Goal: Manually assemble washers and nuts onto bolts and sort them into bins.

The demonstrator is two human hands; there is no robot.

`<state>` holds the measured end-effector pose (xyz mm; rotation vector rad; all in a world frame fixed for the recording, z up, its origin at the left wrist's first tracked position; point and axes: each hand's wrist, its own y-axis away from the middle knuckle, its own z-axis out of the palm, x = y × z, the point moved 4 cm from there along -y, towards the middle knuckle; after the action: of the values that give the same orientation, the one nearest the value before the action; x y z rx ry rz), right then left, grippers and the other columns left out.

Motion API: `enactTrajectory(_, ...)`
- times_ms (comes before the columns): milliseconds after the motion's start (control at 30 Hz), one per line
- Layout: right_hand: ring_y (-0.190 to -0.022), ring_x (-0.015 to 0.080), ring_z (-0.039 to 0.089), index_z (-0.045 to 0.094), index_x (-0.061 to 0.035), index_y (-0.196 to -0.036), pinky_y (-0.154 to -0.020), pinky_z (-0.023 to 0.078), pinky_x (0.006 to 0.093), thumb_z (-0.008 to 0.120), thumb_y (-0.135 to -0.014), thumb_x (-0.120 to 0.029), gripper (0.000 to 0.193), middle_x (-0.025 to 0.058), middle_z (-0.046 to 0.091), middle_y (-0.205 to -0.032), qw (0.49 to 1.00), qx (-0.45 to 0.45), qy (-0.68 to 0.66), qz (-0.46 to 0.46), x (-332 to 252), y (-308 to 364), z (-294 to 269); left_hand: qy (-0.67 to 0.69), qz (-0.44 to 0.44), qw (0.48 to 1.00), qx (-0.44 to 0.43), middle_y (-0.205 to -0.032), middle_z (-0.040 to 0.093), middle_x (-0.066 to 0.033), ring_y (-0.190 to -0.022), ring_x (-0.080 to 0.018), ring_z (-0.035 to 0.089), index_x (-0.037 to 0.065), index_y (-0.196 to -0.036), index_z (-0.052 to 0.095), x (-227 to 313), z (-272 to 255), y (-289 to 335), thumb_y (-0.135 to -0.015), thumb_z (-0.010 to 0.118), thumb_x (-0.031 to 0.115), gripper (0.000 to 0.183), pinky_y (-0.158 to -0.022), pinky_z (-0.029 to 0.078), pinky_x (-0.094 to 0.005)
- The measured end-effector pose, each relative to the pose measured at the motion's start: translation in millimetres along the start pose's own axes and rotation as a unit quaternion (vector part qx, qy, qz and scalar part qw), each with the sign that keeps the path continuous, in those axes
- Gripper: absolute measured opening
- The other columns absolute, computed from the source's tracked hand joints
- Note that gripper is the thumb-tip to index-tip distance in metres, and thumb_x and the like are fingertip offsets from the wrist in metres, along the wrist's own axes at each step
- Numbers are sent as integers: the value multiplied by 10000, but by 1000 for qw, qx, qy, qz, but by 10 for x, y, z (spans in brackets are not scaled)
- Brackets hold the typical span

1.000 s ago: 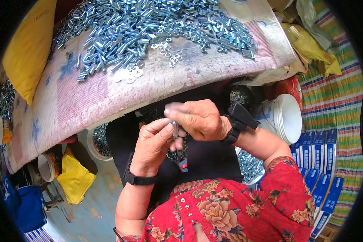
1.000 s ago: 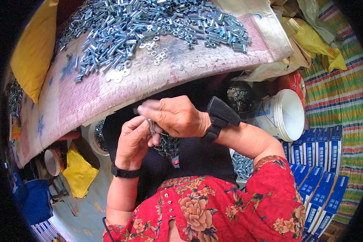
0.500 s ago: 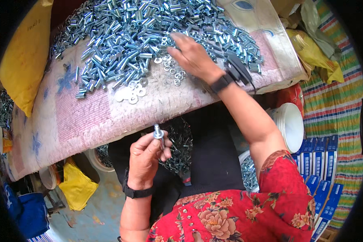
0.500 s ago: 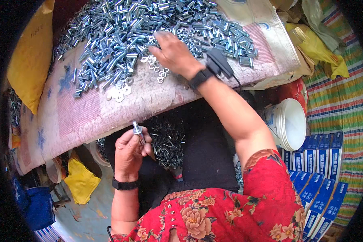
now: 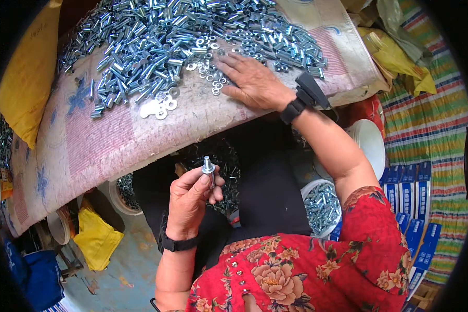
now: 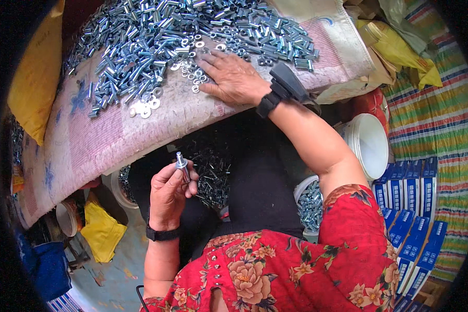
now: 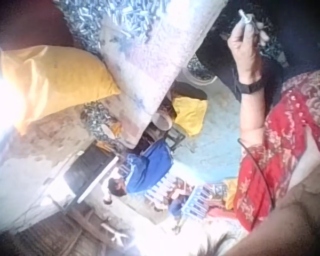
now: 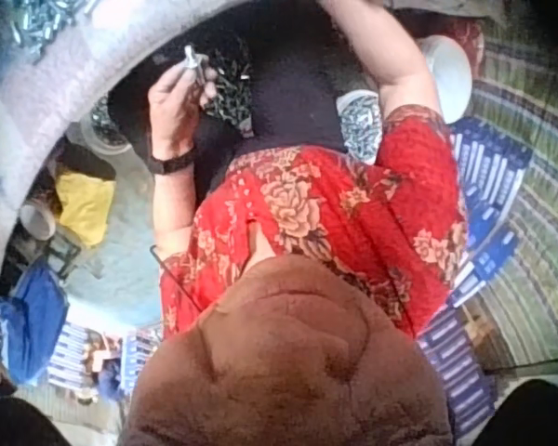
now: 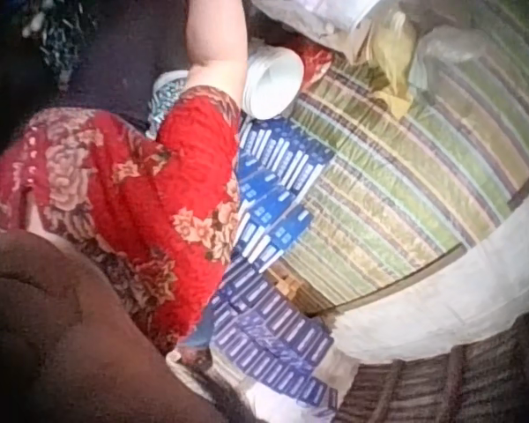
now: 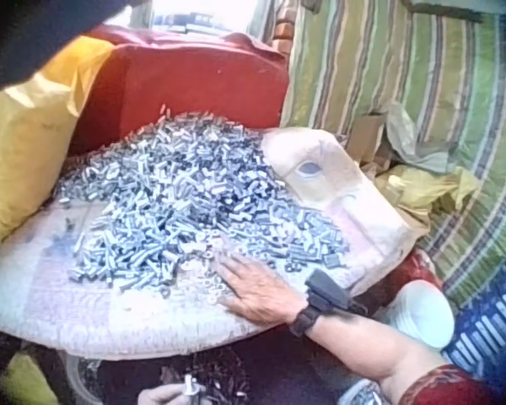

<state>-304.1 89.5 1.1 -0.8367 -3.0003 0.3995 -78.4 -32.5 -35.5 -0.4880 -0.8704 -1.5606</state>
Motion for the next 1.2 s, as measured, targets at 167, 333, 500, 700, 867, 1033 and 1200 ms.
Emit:
enactTrajectory(167,-1266,280,326,411,-67,-1292,-1035,233,435,448,-878,-294,473,139,382,-1352,999,31,7,-20,7,306,-55,1,-2,1000,-22,-827,642,-106,-619,-131,596,-33,-1044,590,-11,71,72,-867,556,141,250,-525,437,-198)
enactTrajectory(333,-767,220,623,627,-41,-936,-667,486,300,554,-806,-79,154,140,649,-890,834,401,-298,236,520,671,-466,4,8,1000,-18,-824,641,-111,-616,-129,599,-35,-1043,587,-23,64,158,-868,553,139,249,-524,439,-196)
enactTrajectory(500,-722,264,618,630,-66,-920,-649,491,370,621,-762,-201,208,117,628,-786,951,243,-93,169,369,768,-322,-25,-3,999,-23,-824,641,-106,-610,-123,596,-32,-1047,586,-77,68,140,-871,549,149,255,-520,437,-195)
enactTrajectory(700,-768,339,592,604,-61,-870,-659,477,414,594,-774,-290,248,142,610,-814,979,110,53,164,408,560,-147,-84,6,996,8,-813,636,-82,-589,-114,574,-12,-1039,585,-44,69,171,-882,524,182,257,-487,401,-191)
enactTrajectory(867,-735,284,627,606,-6,-943,-663,490,349,560,-786,-145,216,163,626,-804,972,66,-205,97,-70,551,-547,-130,15,991,37,-805,629,-60,-587,-81,531,-4,-1027,597,15,62,172,-882,533,190,250,-507,375,-183)
enactTrajectory(1033,-773,262,606,593,-11,-951,-693,468,309,603,-771,-51,185,135,610,-854,928,5,-369,-45,-1086,681,-563,-129,28,991,1,-801,641,-46,-593,-66,538,5,-1017,614,-24,101,173,-878,553,161,217,-508,386,-181)
enactTrajectory(1200,-766,259,606,593,-10,-952,-671,471,305,607,-753,-11,199,125,604,-828,907,3,-411,-89,-1230,657,-514,-167,54,984,-7,-805,648,-39,-584,-57,522,13,-1032,617,44,110,239,-872,564,155,220,-501,385,-184)
